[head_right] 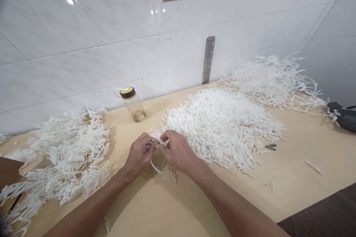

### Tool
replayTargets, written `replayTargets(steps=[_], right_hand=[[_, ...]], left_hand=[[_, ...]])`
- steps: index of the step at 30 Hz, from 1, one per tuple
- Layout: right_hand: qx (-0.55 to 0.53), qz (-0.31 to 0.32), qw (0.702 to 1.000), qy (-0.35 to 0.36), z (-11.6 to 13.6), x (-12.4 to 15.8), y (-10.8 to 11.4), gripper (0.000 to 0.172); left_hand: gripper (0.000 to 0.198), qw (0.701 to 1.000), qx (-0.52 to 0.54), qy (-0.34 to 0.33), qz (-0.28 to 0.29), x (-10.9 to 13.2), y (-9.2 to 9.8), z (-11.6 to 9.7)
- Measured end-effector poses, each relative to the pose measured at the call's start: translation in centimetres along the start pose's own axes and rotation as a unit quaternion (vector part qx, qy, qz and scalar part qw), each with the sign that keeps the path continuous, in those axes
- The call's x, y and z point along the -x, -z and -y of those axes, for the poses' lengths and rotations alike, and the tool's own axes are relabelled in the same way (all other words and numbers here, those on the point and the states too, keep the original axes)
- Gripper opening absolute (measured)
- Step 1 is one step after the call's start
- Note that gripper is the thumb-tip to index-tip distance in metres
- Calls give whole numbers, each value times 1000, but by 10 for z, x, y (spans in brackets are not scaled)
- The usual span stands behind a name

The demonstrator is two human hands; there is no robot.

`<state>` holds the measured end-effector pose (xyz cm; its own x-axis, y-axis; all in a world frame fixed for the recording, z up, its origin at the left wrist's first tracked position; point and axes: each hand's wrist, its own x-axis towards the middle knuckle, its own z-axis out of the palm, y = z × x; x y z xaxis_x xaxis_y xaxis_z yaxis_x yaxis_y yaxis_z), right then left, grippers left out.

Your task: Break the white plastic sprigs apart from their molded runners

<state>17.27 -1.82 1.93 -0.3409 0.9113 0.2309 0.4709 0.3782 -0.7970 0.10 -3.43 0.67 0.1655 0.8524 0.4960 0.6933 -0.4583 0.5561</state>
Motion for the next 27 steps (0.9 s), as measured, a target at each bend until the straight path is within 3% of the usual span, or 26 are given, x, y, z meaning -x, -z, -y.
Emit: replayTargets(steps=[3,7,16,23,27], right_hand=[[81,-14,994,69,-2,1,-4,7],[123,-40,987,100,-4,1,-6,13],[137,-49,984,105,-4,1,-3,18],[147,-35,982,112,0,3,-5,22],[209,-53,971,101,-4,1,-9,22]], left_hand=[[21,1000,-13,12,-3,0,0,3],[19,1000,-27,5,-2,0,-1,5],[20,999,-41,-14,11,3,-4,1],[21,999,-23,12,25,0,-2,-5],[20,998,-7,43,55,-1,1,-9]])
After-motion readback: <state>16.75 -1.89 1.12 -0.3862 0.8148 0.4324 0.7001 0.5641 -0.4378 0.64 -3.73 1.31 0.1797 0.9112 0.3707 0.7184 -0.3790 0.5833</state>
